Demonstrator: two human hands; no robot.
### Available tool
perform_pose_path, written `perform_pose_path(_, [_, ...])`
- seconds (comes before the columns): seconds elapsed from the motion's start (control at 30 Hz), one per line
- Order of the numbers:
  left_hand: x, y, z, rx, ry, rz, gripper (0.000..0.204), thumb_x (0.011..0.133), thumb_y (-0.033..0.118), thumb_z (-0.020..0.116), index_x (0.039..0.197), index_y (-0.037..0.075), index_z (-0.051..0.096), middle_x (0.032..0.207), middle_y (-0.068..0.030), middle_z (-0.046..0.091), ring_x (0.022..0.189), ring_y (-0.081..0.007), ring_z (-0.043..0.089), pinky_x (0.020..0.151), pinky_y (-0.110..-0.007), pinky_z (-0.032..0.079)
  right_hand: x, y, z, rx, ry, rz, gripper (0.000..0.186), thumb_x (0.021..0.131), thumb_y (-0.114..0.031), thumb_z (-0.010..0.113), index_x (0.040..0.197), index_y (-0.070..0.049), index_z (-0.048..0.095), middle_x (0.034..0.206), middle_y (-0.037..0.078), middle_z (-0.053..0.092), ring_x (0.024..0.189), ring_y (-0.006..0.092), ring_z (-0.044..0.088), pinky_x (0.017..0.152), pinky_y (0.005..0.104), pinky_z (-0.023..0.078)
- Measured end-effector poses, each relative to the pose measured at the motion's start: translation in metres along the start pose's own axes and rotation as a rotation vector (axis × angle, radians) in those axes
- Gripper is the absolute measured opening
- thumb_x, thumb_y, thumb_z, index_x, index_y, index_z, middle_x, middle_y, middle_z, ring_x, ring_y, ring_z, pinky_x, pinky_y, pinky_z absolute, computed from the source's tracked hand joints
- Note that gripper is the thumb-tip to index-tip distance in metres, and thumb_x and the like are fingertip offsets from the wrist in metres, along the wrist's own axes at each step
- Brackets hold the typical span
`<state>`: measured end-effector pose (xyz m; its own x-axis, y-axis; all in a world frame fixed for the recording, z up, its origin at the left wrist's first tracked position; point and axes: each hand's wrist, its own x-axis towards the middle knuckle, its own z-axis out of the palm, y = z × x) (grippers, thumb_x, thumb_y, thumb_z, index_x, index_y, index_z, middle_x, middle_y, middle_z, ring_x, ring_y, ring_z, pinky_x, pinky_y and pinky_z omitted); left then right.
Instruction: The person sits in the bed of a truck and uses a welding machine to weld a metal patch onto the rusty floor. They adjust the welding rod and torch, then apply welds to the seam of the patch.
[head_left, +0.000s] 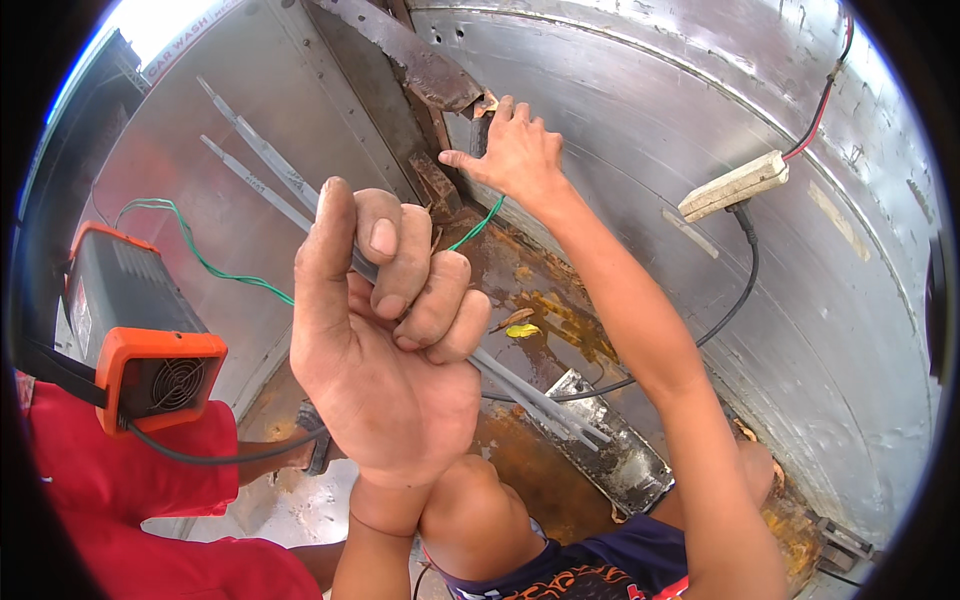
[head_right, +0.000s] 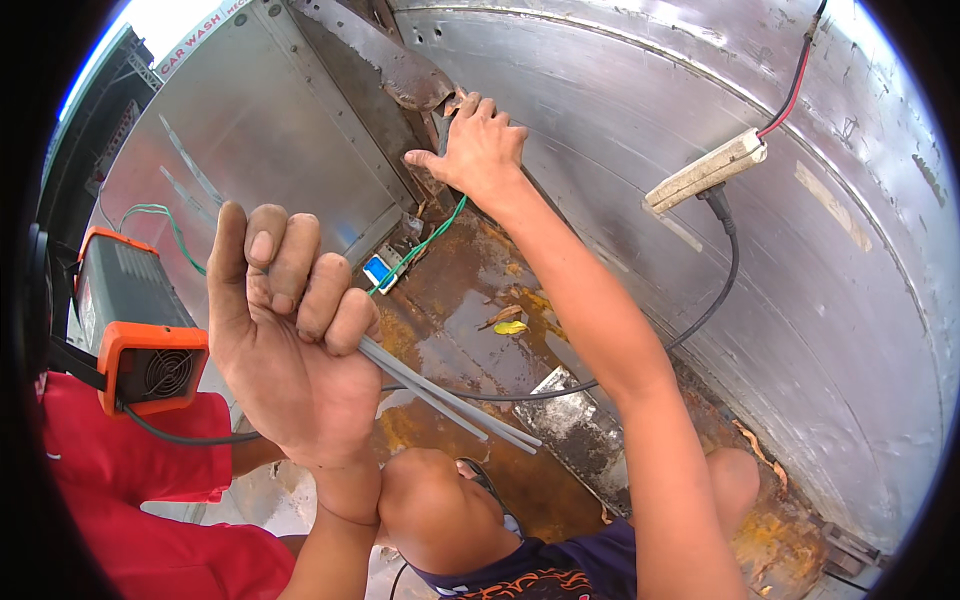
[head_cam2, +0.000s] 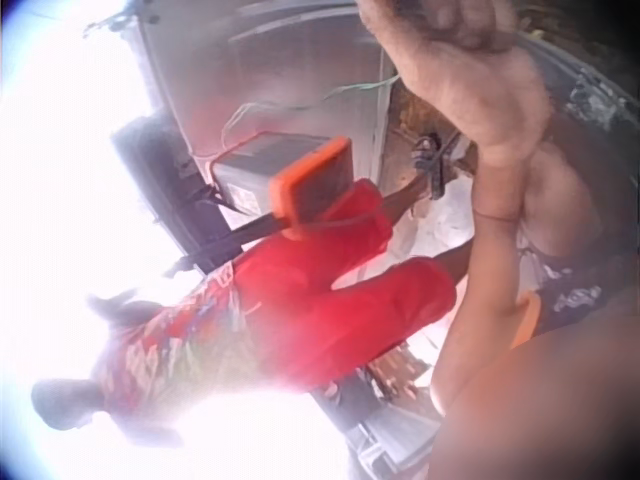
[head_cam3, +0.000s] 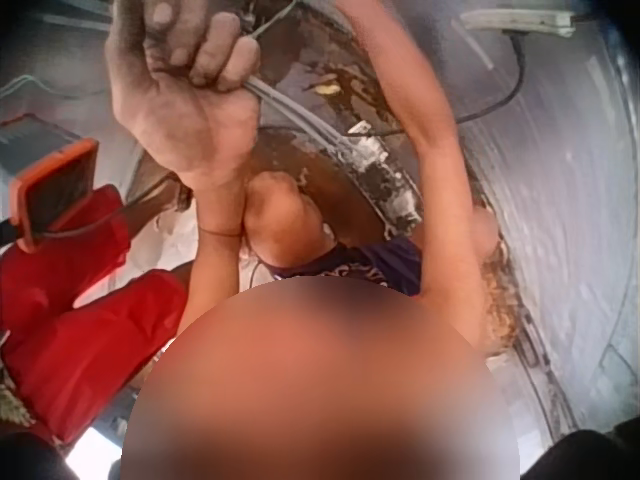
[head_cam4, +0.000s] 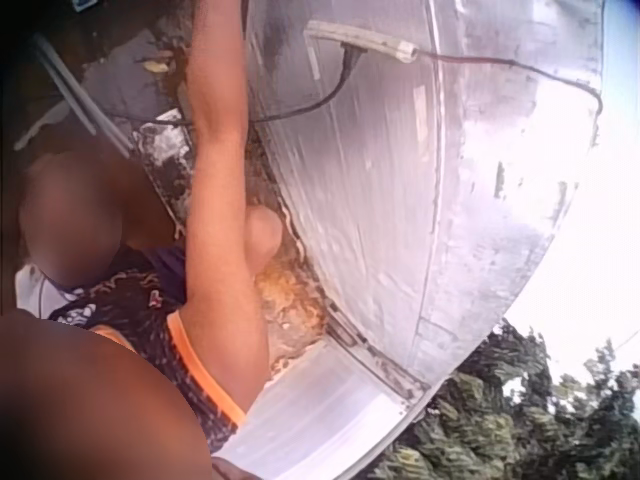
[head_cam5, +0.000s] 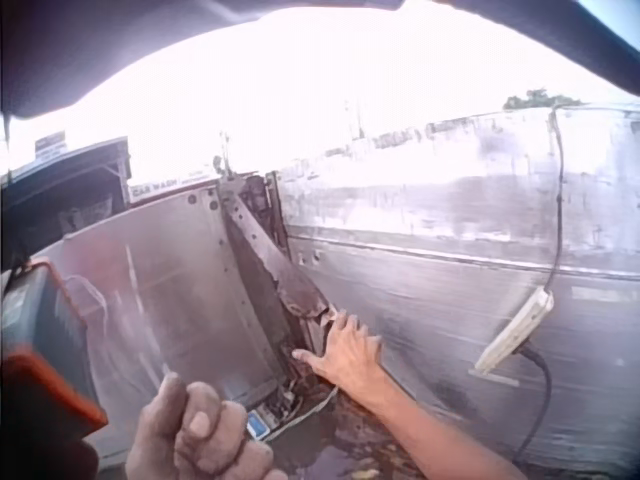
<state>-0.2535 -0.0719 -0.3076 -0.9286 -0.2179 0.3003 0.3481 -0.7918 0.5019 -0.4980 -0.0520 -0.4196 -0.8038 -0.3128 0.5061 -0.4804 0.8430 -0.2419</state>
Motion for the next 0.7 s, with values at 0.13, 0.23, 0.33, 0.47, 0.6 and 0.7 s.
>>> perform_pose_path(0.13, [0.001, 0.001, -0.006, -0.025, -0.036, -0.011, 0.033, 0.108, 0.032, 0.036, 0.087, 0.008, 0.044, 0.068, 0.0020, 0.028, 0.053, -0.0082, 0.018, 0.044, -0.025, 0.018, 0.011, -0.004, 0.003, -0.086, -0.114, -0.025, 0.103, 0.068, -0.059, 0.079, 0.131, 0.014, 0.043, 0.110, 0.021, 0.059, 0.093, 0.0353, 0.069, 0.074, 0.0436, 0.059])
perform_pose_path(0.23, [-0.002, 0.003, -0.005, -0.001, -0.019, -0.008, 0.033, 0.108, 0.033, 0.035, 0.087, 0.009, 0.044, 0.068, 0.0020, 0.028, 0.053, -0.0082, 0.018, 0.044, -0.025, 0.017, 0.017, 0.026, 0.001, 0.035, -0.092, -0.101, 0.085, 0.068, -0.040, 0.081, 0.124, 0.014, 0.046, 0.106, 0.025, 0.059, 0.092, 0.0394, 0.069, 0.074, 0.0463, 0.060])
perform_pose_path(0.33, [-0.004, 0.003, -0.004, 0.013, -0.043, 0.000, 0.033, 0.108, 0.033, 0.035, 0.087, 0.009, 0.043, 0.068, 0.0021, 0.027, 0.053, -0.0084, 0.018, 0.044, -0.025, 0.017, 0.023, 0.044, 0.004, 0.106, -0.064, -0.177, 0.071, 0.068, -0.028, 0.081, 0.117, 0.012, 0.048, 0.103, 0.028, 0.060, 0.092, 0.0441, 0.068, 0.075, 0.0497, 0.060])
perform_pose_path(0.47, [-0.002, 0.002, -0.008, -0.026, -0.080, -0.020, 0.033, 0.108, 0.033, 0.034, 0.087, 0.009, 0.043, 0.068, 0.0021, 0.027, 0.054, -0.0088, 0.018, 0.045, -0.026, 0.017, 0.027, 0.055, 0.008, 0.059, -0.045, -0.264, 0.065, 0.068, -0.024, 0.080, 0.114, 0.009, 0.049, 0.102, 0.027, 0.061, 0.092, 0.0452, 0.067, 0.077, 0.0508, 0.059])
perform_pose_path(0.6, [-0.002, -0.004, 0.000, -0.034, -0.072, -0.053, 0.033, 0.108, 0.034, 0.034, 0.087, 0.010, 0.042, 0.068, 0.0020, 0.027, 0.054, -0.0091, 0.018, 0.045, -0.027, 0.017, 0.037, 0.076, 0.006, 0.048, -0.066, -0.303, 0.062, 0.069, -0.022, 0.079, 0.114, 0.009, 0.049, 0.101, 0.027, 0.062, 0.092, 0.0448, 0.067, 0.079, 0.0515, 0.058])
perform_pose_path(0.7, [-0.005, -0.005, 0.000, -0.028, -0.068, -0.034, 0.033, 0.108, 0.034, 0.034, 0.087, 0.010, 0.043, 0.068, 0.0019, 0.028, 0.054, -0.0092, 0.018, 0.045, -0.027, 0.017, 0.035, 0.065, 0.005, 0.063, -0.086, -0.284, 0.063, 0.069, -0.023, 0.080, 0.114, 0.008, 0.049, 0.101, 0.027, 0.063, 0.092, 0.0439, 0.068, 0.078, 0.0515, 0.058])
